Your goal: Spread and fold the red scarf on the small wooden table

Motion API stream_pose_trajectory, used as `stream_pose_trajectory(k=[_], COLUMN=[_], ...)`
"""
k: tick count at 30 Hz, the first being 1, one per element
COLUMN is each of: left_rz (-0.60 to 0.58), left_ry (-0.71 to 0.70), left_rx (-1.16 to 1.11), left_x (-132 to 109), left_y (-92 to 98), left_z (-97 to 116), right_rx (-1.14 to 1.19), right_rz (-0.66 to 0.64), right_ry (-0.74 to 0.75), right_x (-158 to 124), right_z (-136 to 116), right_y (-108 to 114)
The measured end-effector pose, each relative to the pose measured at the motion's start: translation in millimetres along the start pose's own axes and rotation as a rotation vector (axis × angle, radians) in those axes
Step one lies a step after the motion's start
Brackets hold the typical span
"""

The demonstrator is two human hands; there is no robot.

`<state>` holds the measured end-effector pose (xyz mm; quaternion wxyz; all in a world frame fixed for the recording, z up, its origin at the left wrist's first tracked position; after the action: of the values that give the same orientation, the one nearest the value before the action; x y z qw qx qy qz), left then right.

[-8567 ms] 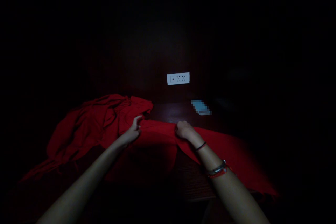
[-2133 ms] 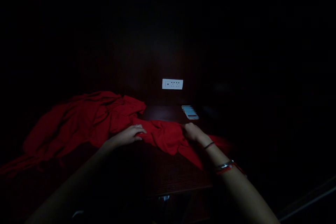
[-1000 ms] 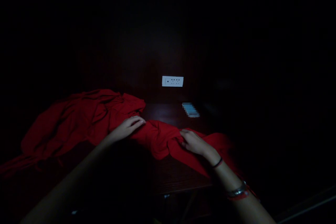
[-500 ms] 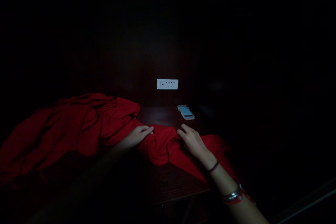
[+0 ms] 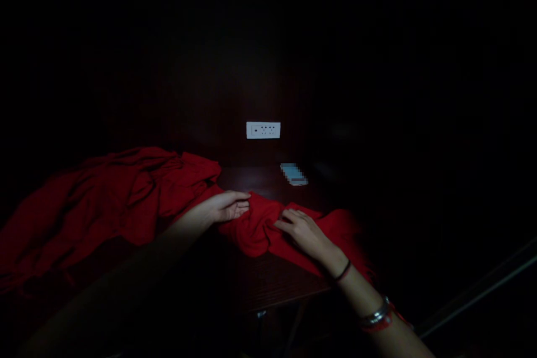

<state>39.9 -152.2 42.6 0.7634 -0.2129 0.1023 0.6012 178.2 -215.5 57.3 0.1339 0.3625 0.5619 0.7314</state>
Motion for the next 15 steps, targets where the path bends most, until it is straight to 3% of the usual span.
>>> stream_pose_trajectory(k=[3,6,8,11,12,15], left_rz=[0.085,0.158,0.087,-0.150,-0.208,-0.294], left_ry=[-0.117,-0.222,-0.232,-0.208,-0.202,-0.204], left_rx=[-0.027,-0.021,-0.024,-0.029,-0.018,0.047], left_x=[2.2,1.3,-0.9,-9.9,-13.9,-22.9], left_y=[20.4,50.7,59.6,51.5,47.7,41.1], left_z=[6.4,12.0,8.9,-5.4,-11.3,-26.6], right_rx=[-0.047,-0.025,0.006,0.080,0.106,0.133], right_rz=[-0.030,0.006,0.108,0.242,0.205,-0.076], right_ry=[0.032,0.016,-0.050,-0.131,-0.116,-0.036], right_x=[-2.5,-6.7,-9.9,-16.8,-18.2,-25.8], right_z=[5.4,22.7,35.6,37.6,30.8,5.7], right_y=[-9.7,-3.6,13.1,35.6,34.4,9.6])
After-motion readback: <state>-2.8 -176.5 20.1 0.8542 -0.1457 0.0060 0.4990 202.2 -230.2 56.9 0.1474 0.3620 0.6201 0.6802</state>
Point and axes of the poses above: each hand's wrist, its own x-axis towards the middle knuckle, its own y-axis out of the back of the hand, z = x × y, the point moved 8 cm from there along x, towards the middle knuckle, and after that the axes turned 1 degree about x, right-handed, at the moved point
